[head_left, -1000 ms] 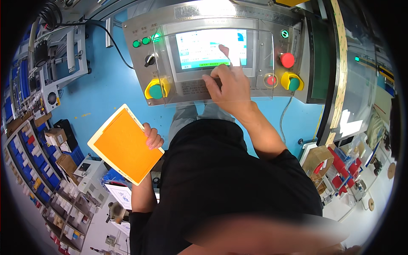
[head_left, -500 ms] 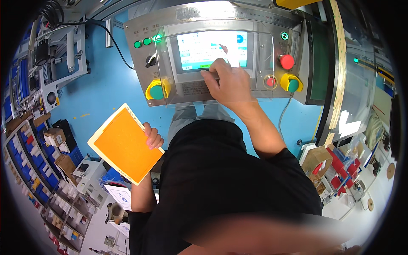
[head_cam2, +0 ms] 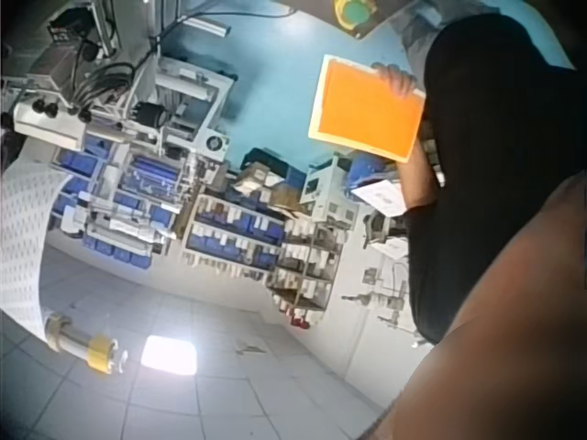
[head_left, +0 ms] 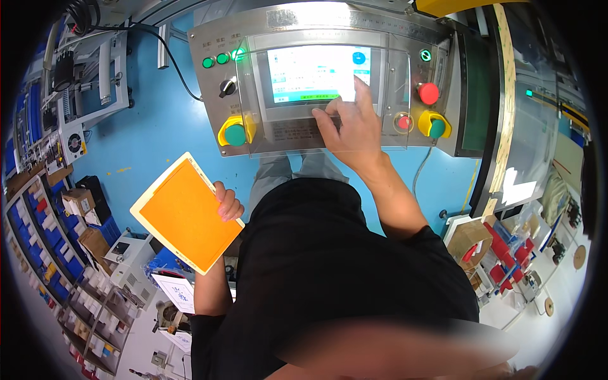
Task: Operating an industrial machine, including cleaning the surface, measuring components with a ruler, and using a touchscreen control panel.
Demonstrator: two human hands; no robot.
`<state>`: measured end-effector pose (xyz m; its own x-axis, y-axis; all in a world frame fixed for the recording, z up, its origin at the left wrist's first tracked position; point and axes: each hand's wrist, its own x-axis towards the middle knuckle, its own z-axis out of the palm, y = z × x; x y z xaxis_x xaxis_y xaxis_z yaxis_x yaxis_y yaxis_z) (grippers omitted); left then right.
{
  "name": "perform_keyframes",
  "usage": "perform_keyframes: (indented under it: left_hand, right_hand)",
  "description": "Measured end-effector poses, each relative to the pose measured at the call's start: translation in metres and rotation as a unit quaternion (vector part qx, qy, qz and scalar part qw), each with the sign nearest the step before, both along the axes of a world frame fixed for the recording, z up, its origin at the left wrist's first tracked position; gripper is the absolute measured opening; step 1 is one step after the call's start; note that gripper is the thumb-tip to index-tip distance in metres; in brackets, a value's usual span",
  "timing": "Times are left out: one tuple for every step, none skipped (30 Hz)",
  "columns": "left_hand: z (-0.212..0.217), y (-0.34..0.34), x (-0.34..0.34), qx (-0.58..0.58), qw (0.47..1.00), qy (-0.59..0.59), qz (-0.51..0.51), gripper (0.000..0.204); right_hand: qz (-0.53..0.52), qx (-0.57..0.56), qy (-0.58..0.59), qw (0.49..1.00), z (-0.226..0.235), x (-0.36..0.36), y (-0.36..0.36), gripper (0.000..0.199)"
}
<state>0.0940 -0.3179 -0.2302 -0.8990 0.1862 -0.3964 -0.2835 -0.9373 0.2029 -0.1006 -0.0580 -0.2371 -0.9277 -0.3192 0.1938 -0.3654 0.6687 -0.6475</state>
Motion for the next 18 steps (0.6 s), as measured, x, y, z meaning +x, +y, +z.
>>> perform_keyframes:
  left_hand:
    - [0.0, 0.0, 0.0, 0.007, 1.0, 0.007, -0.003, 0.051]
    - [0.0, 0.0, 0.0, 0.007, 1.0, 0.007, -0.003, 0.051]
    - [0.001, 0.001, -0.001, -0.002, 1.0, -0.002, -0.001, 0.053]
    - [0.002, 0.002, -0.001, -0.012, 1.0, -0.011, 0.001, 0.055]
    - [0.001, 0.001, 0.0, -0.012, 1.0, -0.011, 0.001, 0.055]
    - [-0.001, 0.0, 0.0, -0.007, 1.0, -0.008, -0.004, 0.056]
    - [-0.002, -0.001, 0.001, -0.003, 1.0, -0.004, -0.009, 0.057]
    - [-0.002, -0.001, 0.001, -0.003, 1.0, -0.004, -0.01, 0.057]
    - [-0.002, -0.001, 0.001, -0.001, 1.0, 0.0, -0.011, 0.057]
    - [-0.003, -0.001, 0.0, 0.0, 1.0, 0.003, -0.013, 0.056]
    - [-0.003, -0.001, 0.001, 0.0, 1.0, 0.004, -0.013, 0.056]
    - [-0.003, 0.0, 0.001, 0.001, 1.0, 0.005, -0.008, 0.056]
    - [-0.002, 0.0, 0.002, 0.001, 1.0, 0.007, -0.002, 0.055]
    - [0.0, 0.001, 0.002, 0.002, 1.0, 0.007, -0.002, 0.055]
    - [0.004, 0.002, 0.0, -0.012, 1.0, -0.01, 0.002, 0.05]
    - [0.005, 0.002, -0.001, -0.027, 0.999, -0.027, 0.007, 0.046]
    - [0.003, 0.001, 0.001, -0.027, 0.999, -0.027, 0.008, 0.046]
    - [0.0, -0.001, 0.003, -0.012, 1.0, -0.014, 0.005, 0.05]
  right_hand:
    - [-0.002, -0.007, -0.006, 1.0, 0.001, 0.0, -0.001, 0.02]
    - [-0.004, -0.013, -0.012, 1.0, 0.002, 0.0, -0.001, 0.021]
    - [-0.004, -0.013, -0.012, 1.0, 0.003, -0.001, -0.003, 0.021]
    - [0.001, -0.005, -0.009, 1.0, 0.005, -0.004, -0.004, 0.021]
    - [0.006, 0.004, -0.006, 1.0, 0.006, -0.006, -0.006, 0.022]
    - [0.005, 0.004, -0.007, 1.0, 0.005, -0.008, -0.007, 0.022]
    - [0.013, 0.019, -0.013, 1.0, 0.003, -0.01, -0.009, 0.023]
    - [0.022, 0.035, -0.018, 0.999, 0.003, -0.012, -0.009, 0.023]
    - [0.021, 0.035, -0.019, 0.999, 0.004, -0.012, -0.009, 0.023]
    - [0.02, 0.042, -0.027, 0.999, 0.006, -0.012, -0.008, 0.024]
    - [0.018, 0.049, -0.035, 0.998, 0.009, -0.012, -0.008, 0.024]
    - [0.018, 0.049, -0.035, 0.998, 0.009, -0.01, -0.006, 0.024]
    - [0.028, 0.027, -0.061, 0.997, 0.007, -0.008, -0.003, 0.023]
    - [0.038, 0.004, -0.086, 0.996, 0.006, -0.005, 0.0, 0.022]
    - [0.038, 0.005, -0.085, 0.996, 0.005, -0.002, 0.002, 0.022]
    - [0.025, -0.016, -0.051, 0.998, 0.004, 0.001, 0.004, 0.021]
    - [0.013, -0.037, -0.018, 0.999, 0.003, 0.003, 0.005, 0.02]
    - [0.014, -0.037, -0.018, 0.999, 0.003, 0.004, 0.005, 0.02]
